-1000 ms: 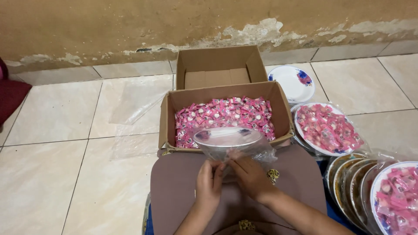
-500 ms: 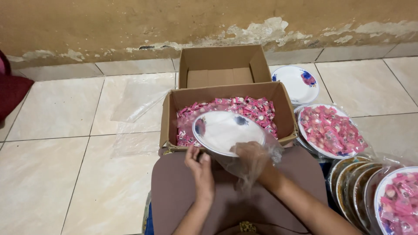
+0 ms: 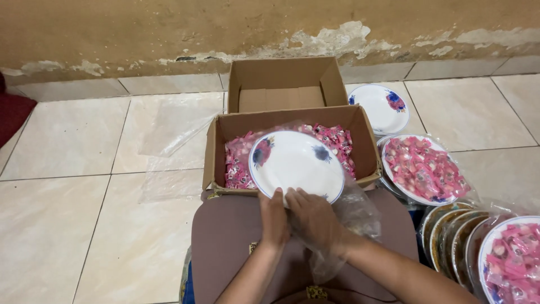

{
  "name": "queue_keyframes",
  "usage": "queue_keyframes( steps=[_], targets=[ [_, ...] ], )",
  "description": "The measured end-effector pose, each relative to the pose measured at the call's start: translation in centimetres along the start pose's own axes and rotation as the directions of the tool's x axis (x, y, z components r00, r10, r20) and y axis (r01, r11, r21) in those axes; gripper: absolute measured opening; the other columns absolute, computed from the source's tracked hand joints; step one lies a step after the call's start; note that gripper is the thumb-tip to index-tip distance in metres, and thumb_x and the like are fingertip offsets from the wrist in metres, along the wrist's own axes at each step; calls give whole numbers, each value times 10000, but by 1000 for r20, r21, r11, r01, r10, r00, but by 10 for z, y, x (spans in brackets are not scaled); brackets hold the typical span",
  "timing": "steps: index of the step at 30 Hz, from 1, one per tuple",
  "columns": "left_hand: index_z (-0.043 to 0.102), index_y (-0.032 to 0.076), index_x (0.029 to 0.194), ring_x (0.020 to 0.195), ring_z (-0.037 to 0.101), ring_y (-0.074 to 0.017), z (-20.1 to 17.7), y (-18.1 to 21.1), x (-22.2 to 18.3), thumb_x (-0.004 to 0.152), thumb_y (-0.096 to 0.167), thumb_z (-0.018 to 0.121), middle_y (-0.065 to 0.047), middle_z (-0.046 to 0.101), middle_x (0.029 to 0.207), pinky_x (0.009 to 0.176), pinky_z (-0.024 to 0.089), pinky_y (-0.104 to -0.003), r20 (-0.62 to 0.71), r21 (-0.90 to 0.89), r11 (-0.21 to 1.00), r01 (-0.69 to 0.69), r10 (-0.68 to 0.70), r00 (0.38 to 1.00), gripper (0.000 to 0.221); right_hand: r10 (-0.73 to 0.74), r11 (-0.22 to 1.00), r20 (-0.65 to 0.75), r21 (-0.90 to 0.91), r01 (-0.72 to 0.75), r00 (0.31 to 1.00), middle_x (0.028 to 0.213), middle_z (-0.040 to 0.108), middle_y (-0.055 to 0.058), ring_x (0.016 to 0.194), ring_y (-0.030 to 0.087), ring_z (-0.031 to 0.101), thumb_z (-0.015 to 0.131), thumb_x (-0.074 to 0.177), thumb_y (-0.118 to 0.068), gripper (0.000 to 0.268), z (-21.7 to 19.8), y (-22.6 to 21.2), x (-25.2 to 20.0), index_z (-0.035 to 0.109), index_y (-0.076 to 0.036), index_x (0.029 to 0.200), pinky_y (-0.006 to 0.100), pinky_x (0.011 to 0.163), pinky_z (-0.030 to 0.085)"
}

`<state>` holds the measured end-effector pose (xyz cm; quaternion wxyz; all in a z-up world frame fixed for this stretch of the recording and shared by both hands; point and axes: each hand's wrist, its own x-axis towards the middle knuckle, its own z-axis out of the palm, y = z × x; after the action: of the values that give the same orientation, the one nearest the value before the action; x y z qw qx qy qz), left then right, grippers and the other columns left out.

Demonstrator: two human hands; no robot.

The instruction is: Package bags of candies into bowls and plates and place them into a cardboard box

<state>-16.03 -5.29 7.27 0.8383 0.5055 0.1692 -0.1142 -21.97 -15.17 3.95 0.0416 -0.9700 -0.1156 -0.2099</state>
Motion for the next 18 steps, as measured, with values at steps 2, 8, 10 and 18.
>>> queue_keyframes(
  steps=[2, 8, 10, 18],
  targets=[
    [412, 146, 1495, 932, 654, -214, -8, -30, 9, 999, 165, 571, -171, 629, 1273, 791, 575, -340, 44, -5, 999, 43, -43, 998, 522, 3, 999, 109, -32, 1, 994, 1154, 731, 109, 1100, 303, 696, 748, 755, -292, 552, 12, 5, 2, 620, -104, 1257, 408, 875, 565],
    [227, 117, 1595, 1200, 567, -258, -3, -12, 6, 1007, 294, 587, -212, 478, 1515, 1045, 488, -431, 132, 193, 981, -19, -6, 991, 712, 90, 996, 8, -17, -90, 996, 1030, 717, 120, 841, 295, 701, 534, 899, -297, 401, 52, 8, 6, 636, -81, 1221, 409, 704, 531],
    [78, 84, 1608, 1353, 438, -313, 2, 19, -27, 988, 287, 605, -209, 406, 1578, 1120, 384, -484, 238, 259, 964, -59, -4, 971, 839, 128, 988, -92, -73, -135, 987, 1002, 700, 150, 751, 294, 665, 517, 933, -289, 423, 53, 5, 16, 615, -62, 1277, 411, 636, 512],
    [119, 101, 1613, 1592, 6, -289, -67, -33, -34, 669, 668, 778, -153, -2, 1720, 1240, 125, -485, 595, 467, 713, -523, 184, 782, 1283, 120, 993, -181, 26, -118, 976, 1205, 611, 360, 972, 449, 651, 589, 985, -302, 512, 83, 16, 7, 512, 72, 1325, 501, 813, 545]
  ],
)
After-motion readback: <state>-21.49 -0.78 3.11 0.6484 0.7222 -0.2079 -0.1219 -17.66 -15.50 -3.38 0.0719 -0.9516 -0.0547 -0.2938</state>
